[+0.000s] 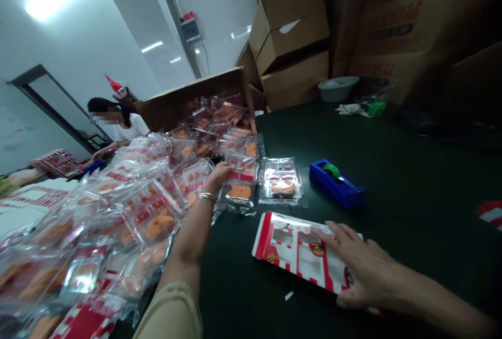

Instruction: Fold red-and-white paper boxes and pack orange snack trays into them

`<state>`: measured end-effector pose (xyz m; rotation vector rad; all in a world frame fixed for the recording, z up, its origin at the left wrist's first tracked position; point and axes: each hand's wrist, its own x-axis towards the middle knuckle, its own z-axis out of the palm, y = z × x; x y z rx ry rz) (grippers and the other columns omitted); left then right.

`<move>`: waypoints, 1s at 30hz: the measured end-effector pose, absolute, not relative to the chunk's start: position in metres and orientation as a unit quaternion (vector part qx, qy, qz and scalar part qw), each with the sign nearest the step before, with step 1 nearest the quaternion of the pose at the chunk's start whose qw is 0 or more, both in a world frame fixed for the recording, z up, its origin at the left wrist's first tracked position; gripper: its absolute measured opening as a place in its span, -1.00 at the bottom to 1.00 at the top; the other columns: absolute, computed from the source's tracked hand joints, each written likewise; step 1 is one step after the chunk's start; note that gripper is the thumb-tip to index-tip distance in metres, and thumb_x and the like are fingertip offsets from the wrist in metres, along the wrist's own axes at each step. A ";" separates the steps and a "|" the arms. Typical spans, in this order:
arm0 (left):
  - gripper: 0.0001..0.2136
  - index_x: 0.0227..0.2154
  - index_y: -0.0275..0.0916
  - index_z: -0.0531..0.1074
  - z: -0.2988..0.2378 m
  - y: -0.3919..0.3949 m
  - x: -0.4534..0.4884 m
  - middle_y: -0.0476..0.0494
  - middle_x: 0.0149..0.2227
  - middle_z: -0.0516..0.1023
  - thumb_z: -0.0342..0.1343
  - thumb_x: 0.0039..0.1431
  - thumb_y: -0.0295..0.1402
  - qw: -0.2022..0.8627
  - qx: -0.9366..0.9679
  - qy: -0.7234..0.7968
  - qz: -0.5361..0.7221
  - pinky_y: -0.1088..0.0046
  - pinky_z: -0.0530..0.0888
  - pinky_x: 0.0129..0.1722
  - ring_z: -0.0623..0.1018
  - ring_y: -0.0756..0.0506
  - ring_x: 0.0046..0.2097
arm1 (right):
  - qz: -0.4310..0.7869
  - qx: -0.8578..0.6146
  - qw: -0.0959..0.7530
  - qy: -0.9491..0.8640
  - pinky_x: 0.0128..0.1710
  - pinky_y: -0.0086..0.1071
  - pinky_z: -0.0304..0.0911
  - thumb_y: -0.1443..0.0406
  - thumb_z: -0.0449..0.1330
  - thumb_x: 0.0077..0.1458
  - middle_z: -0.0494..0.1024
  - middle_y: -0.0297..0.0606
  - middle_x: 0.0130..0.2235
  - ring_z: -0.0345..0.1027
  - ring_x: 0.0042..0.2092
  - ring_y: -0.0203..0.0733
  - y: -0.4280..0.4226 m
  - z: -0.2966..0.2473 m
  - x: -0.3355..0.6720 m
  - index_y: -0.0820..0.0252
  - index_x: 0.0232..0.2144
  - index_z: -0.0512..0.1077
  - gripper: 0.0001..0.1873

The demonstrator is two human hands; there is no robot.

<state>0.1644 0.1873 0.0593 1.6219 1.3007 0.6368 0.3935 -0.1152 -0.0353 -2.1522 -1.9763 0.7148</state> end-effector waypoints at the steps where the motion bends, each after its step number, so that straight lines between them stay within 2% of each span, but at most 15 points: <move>1: -0.70 -0.01 -0.28 0.35 0.057 0.179 0.153 -0.21 -0.01 0.44 0.08 0.24 -0.28 0.480 0.642 0.532 0.272 0.18 0.50 -0.12 0.51 -0.15 -0.08 | 0.237 -0.715 0.067 -0.655 0.09 0.38 -0.03 0.08 0.40 -0.46 -0.07 0.00 0.35 -0.27 0.30 0.47 -0.119 -0.036 0.399 -0.14 0.29 0.00 0.22; 4: -0.74 -0.06 -0.27 0.38 0.038 0.138 0.109 -0.19 -0.05 0.47 0.06 0.25 -0.28 0.515 0.576 0.546 0.323 0.24 0.52 -0.17 0.52 -0.10 -0.14 | 0.223 -0.714 0.094 -0.657 0.14 0.21 0.07 0.12 0.41 -0.47 0.00 -0.14 0.34 -0.22 0.31 0.37 -0.143 -0.048 0.419 -0.27 0.26 0.05 0.18; 6: -0.82 -0.14 -0.29 0.40 0.022 0.105 0.080 -0.16 -0.14 0.51 0.07 0.24 -0.34 0.530 0.538 0.546 0.363 0.29 0.53 -0.19 0.54 -0.07 -0.19 | 0.214 -0.709 0.114 -0.662 0.17 0.15 0.08 0.11 0.42 -0.46 0.00 -0.21 0.34 -0.20 0.31 0.31 -0.162 -0.059 0.432 -0.38 0.25 0.01 0.18; 8: -0.90 -0.22 -0.29 0.40 0.013 0.074 0.058 -0.11 -0.26 0.53 0.09 0.19 -0.45 0.532 0.511 0.538 0.408 0.33 0.52 -0.16 0.55 -0.05 -0.21 | 0.212 -0.705 0.124 -0.665 0.18 0.12 0.06 0.09 0.43 -0.48 -0.01 -0.23 0.34 -0.19 0.31 0.28 -0.176 -0.068 0.443 -0.43 0.24 -0.02 0.21; 10: -0.89 -0.29 -0.25 0.40 0.011 0.049 0.044 -0.07 -0.32 0.55 0.12 0.11 -0.50 0.523 0.504 0.522 0.447 0.36 0.49 -0.08 0.56 -0.06 -0.17 | 0.211 -0.703 0.138 -0.665 0.18 0.11 0.06 0.09 0.44 -0.53 0.04 -0.19 0.32 -0.16 0.31 0.28 -0.181 -0.072 0.452 -0.40 0.24 0.01 0.23; 12: -0.89 -0.33 -0.19 0.43 0.016 0.029 0.035 -0.08 -0.26 0.58 0.16 0.03 -0.46 0.516 0.520 0.498 0.465 0.34 0.46 -0.01 0.54 -0.11 -0.06 | 0.199 -0.706 0.162 -0.660 0.16 0.08 0.08 0.09 0.45 -0.58 0.12 -0.09 0.29 -0.09 0.29 0.30 -0.180 -0.073 0.463 -0.34 0.22 0.10 0.22; 16: -0.86 -0.51 -0.20 0.51 0.023 0.002 0.011 -0.18 0.04 0.51 0.32 -0.21 -0.46 0.514 0.607 0.449 0.407 0.23 0.29 0.18 0.33 -0.29 0.20 | 0.156 -0.730 0.173 -0.642 0.14 0.06 0.09 0.04 0.43 -0.58 0.20 0.12 0.23 0.06 0.23 0.33 -0.176 -0.070 0.491 -0.05 0.21 0.21 0.18; 17: -0.86 -0.49 -0.20 0.54 0.022 0.000 0.002 -0.18 0.10 0.46 0.31 -0.21 -0.46 0.479 0.652 0.459 0.368 0.22 0.22 0.23 0.27 -0.30 0.24 | 0.149 -0.729 0.162 -0.648 0.14 0.08 0.09 0.00 0.41 -0.53 0.19 0.12 0.23 0.06 0.23 0.33 -0.178 -0.071 0.497 -0.01 0.23 0.19 0.17; 19: -0.79 -0.30 -0.21 0.56 0.019 0.003 -0.017 -0.21 0.15 0.40 0.22 -0.07 -0.39 0.364 0.729 0.510 0.274 0.17 0.14 0.26 0.25 -0.27 0.25 | 0.133 -0.710 0.136 -0.678 0.13 0.13 0.12 -0.05 0.36 -0.44 0.16 0.09 0.25 0.04 0.24 0.34 -0.182 -0.074 0.502 0.03 0.25 0.13 0.15; 21: -0.67 -0.08 -0.25 0.48 0.016 0.010 -0.030 -0.30 0.05 0.48 0.05 0.09 -0.31 0.270 0.751 0.569 0.200 0.08 0.27 0.15 0.43 -0.27 0.11 | 0.109 -0.686 0.122 -0.709 0.11 0.16 0.15 -0.06 0.33 -0.38 0.14 0.06 0.27 0.02 0.24 0.38 -0.186 -0.076 0.498 0.04 0.26 0.11 0.12; 23: -0.56 0.06 -0.29 0.36 0.014 0.014 -0.026 -0.31 -0.13 0.57 0.00 0.14 -0.22 0.265 0.738 0.596 0.173 0.09 0.41 -0.05 0.56 -0.27 -0.13 | 0.099 -0.674 0.111 -0.723 0.08 0.18 0.19 -0.05 0.31 -0.34 0.12 0.09 0.27 0.01 0.23 0.43 -0.187 -0.070 0.487 0.11 0.26 0.11 0.10; 24: -0.49 0.12 -0.28 0.30 0.012 0.013 -0.016 -0.29 -0.20 0.58 0.03 0.12 -0.17 0.267 0.739 0.598 0.159 0.11 0.43 -0.11 0.57 -0.27 -0.20 | 0.103 -0.673 0.102 -0.725 0.08 0.19 0.19 -0.04 0.30 -0.31 0.10 0.13 0.27 0.01 0.23 0.44 -0.187 -0.064 0.480 0.15 0.26 0.10 0.08; 27: -0.22 0.25 -0.18 0.10 0.004 0.003 0.036 -0.23 -0.25 0.57 0.23 -0.06 -0.14 0.254 0.764 0.584 0.102 0.18 0.39 -0.15 0.54 -0.32 -0.17 | 0.123 -0.674 0.070 -0.725 0.11 0.20 0.15 0.00 0.28 -0.22 0.01 0.23 0.27 -0.07 0.25 0.46 -0.185 -0.041 0.461 0.28 0.27 0.07 0.05; 30: -0.17 0.28 -0.19 -0.03 -0.005 -0.012 0.086 -0.13 -0.31 0.52 0.23 -0.05 -0.28 0.348 0.752 0.543 0.136 0.28 0.40 -0.21 0.53 -0.22 -0.25 | 0.135 -0.665 0.065 -0.732 0.15 0.17 0.10 0.05 0.27 -0.16 -0.05 0.21 0.29 -0.17 0.28 0.42 -0.187 -0.028 0.453 0.27 0.29 0.01 0.02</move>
